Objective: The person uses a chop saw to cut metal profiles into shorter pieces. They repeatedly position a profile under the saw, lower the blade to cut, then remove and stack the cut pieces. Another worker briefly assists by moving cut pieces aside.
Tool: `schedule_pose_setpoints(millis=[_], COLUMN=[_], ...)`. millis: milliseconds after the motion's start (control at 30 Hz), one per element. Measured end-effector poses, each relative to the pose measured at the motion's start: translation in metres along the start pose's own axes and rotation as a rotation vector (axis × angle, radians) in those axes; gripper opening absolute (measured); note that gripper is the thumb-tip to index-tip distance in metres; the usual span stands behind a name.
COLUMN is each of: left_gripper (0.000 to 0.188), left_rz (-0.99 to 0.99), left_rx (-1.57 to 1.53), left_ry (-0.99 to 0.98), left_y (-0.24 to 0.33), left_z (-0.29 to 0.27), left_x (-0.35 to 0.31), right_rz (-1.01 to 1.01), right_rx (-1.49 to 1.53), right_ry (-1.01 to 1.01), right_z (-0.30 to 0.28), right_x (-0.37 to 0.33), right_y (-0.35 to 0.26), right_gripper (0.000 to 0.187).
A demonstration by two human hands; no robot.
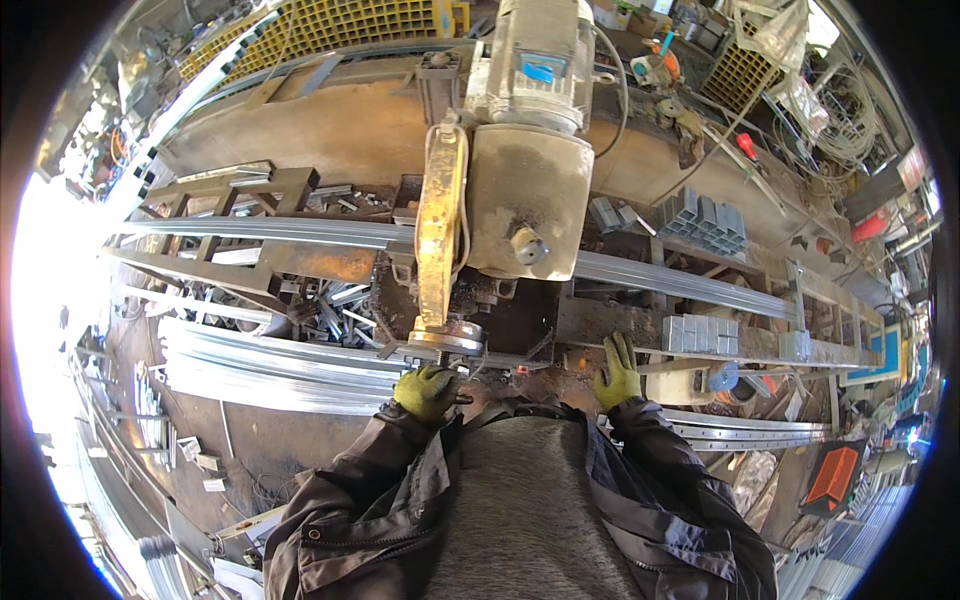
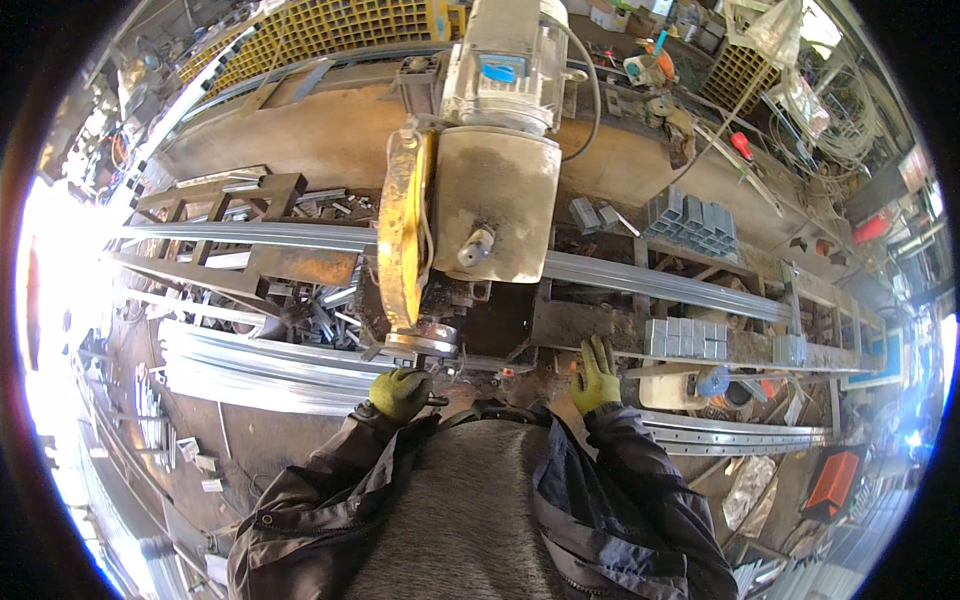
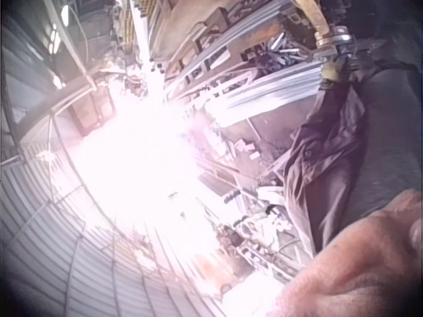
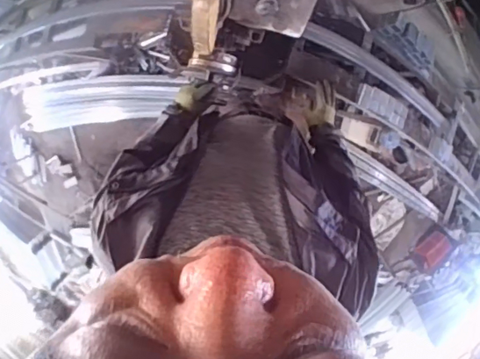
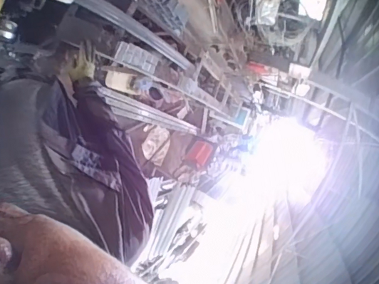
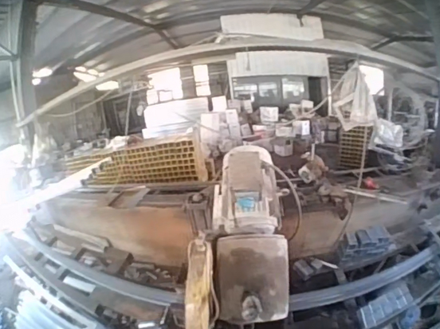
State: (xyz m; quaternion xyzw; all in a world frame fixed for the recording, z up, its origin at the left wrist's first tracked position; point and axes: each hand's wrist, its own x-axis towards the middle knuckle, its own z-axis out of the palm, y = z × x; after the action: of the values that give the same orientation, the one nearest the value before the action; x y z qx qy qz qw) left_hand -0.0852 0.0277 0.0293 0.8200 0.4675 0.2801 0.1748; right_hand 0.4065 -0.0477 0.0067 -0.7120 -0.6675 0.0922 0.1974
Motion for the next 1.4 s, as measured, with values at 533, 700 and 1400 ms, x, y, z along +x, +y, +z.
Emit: schedule_pose_setpoints(millis=[533, 700, 1400], left_gripper=[0.043, 0.034, 0.037], left_rz=[0.084, 0.040, 0.000], left_rx=[0.009, 0.005, 0.068], left_ry=[-0.070, -0.099, -0.092], left_y=[-0.002, -0.006, -0.018], left_z=[-0.015, -0.011, 0.010], left_x=[0.000, -0.004, -0.019], right_rz=[-0.054, -0.091, -0.159], right_rx=[0.015, 0.002, -0.038], right_ry=[-0.017, 0.014, 0.047], right_z=[-0.002, 0.006, 0.026], right_x=[0.001, 0.001, -0.003], right_y=[-0.005, 0.003, 0.022], right_gripper=[0.083, 0.083, 0.086])
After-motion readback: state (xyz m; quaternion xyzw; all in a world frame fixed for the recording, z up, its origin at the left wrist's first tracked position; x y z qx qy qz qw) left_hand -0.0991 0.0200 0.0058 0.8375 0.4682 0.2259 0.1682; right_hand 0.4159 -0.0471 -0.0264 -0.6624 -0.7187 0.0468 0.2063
